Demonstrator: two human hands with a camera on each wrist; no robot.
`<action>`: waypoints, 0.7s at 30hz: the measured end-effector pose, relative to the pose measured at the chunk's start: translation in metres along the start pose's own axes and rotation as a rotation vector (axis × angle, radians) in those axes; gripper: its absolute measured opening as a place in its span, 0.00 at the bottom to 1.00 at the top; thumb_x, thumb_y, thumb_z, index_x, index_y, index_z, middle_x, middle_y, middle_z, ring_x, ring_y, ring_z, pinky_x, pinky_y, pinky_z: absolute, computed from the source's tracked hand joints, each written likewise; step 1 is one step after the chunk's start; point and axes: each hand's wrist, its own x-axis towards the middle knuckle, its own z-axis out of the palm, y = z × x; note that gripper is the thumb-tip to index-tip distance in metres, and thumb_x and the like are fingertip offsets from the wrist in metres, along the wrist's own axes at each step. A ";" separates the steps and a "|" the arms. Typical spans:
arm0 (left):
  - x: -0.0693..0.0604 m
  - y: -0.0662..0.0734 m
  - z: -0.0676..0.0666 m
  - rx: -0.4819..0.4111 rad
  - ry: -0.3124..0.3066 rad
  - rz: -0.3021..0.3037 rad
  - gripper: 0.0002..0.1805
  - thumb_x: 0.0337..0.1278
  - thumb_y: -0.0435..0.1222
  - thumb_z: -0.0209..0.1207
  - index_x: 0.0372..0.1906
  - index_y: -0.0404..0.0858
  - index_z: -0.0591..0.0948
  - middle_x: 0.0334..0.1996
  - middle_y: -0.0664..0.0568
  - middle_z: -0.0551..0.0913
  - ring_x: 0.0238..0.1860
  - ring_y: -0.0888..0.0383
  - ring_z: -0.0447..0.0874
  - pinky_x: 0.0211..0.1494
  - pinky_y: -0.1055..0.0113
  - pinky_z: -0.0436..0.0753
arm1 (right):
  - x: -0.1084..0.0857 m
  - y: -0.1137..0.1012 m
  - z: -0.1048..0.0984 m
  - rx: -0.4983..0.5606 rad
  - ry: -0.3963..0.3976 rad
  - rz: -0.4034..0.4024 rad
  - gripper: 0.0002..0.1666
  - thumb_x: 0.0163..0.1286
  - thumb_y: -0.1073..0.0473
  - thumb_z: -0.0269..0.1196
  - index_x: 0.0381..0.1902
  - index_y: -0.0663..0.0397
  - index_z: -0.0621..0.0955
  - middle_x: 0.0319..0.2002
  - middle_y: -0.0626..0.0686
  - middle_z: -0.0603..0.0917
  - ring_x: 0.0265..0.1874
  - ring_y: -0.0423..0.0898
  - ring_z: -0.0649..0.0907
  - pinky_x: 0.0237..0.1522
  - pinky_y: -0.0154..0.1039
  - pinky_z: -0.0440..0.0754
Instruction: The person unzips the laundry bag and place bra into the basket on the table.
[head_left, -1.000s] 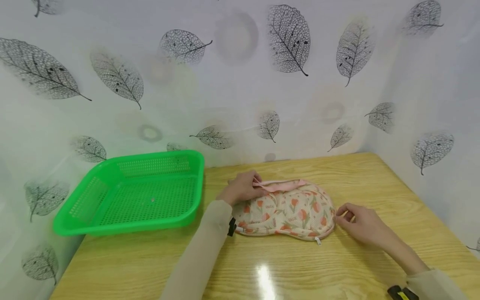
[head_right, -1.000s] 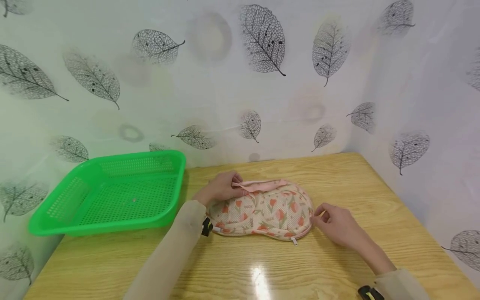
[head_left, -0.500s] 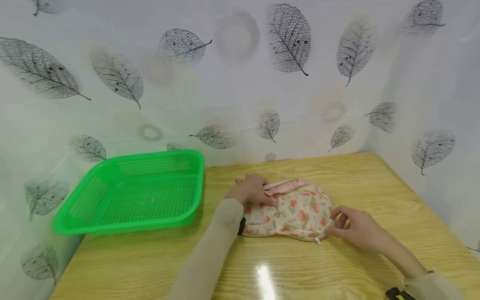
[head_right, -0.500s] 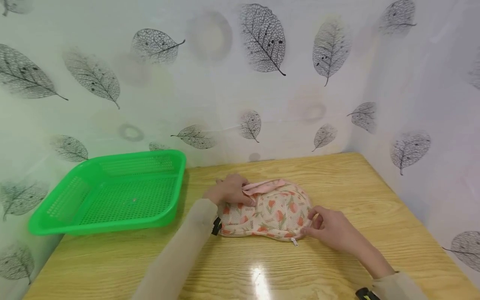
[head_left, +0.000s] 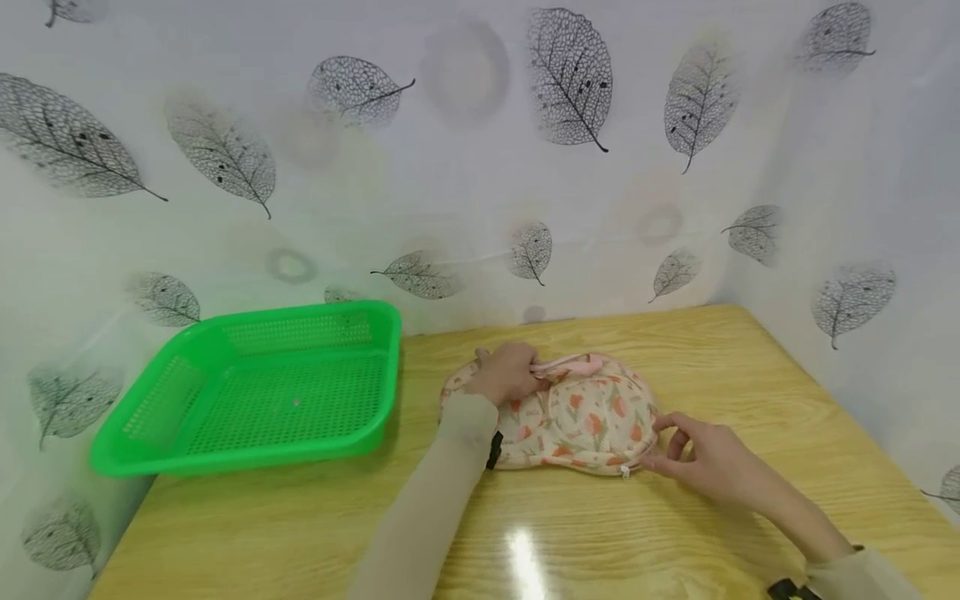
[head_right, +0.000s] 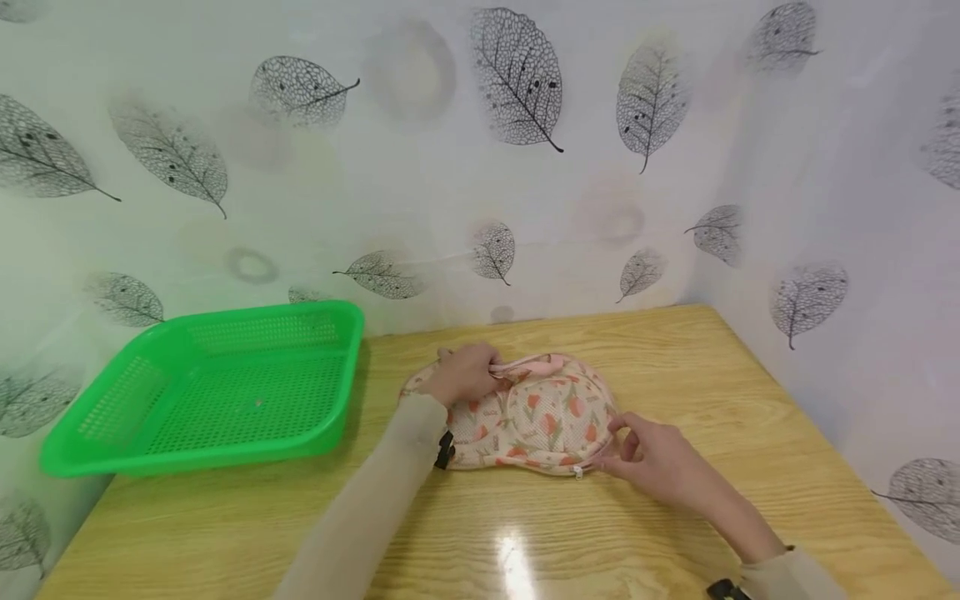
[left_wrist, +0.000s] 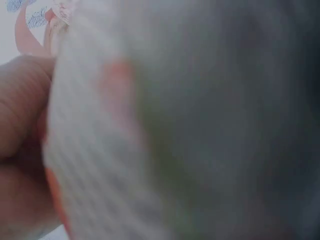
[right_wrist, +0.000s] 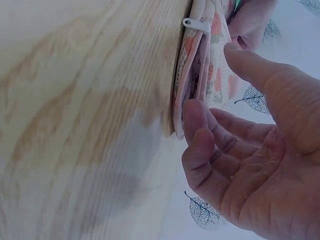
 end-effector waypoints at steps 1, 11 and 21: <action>0.001 -0.001 -0.001 -0.009 0.015 -0.010 0.20 0.61 0.52 0.68 0.25 0.49 0.72 0.26 0.58 0.78 0.37 0.57 0.82 0.74 0.24 0.52 | 0.000 -0.001 0.000 -0.002 -0.002 -0.002 0.33 0.67 0.46 0.70 0.61 0.63 0.78 0.30 0.42 0.82 0.18 0.31 0.74 0.23 0.31 0.72; -0.003 0.004 -0.025 0.066 0.215 0.046 0.15 0.62 0.49 0.68 0.51 0.54 0.81 0.39 0.60 0.90 0.46 0.53 0.87 0.72 0.26 0.56 | -0.001 -0.004 -0.007 0.012 0.033 0.039 0.33 0.73 0.49 0.64 0.66 0.66 0.75 0.32 0.44 0.84 0.15 0.33 0.74 0.20 0.33 0.72; -0.033 0.029 -0.052 0.227 0.134 0.147 0.24 0.57 0.53 0.70 0.50 0.48 0.72 0.36 0.56 0.86 0.38 0.54 0.86 0.55 0.47 0.81 | -0.005 -0.003 -0.019 -0.018 0.164 0.053 0.28 0.74 0.53 0.64 0.63 0.66 0.77 0.32 0.47 0.84 0.20 0.34 0.78 0.22 0.33 0.73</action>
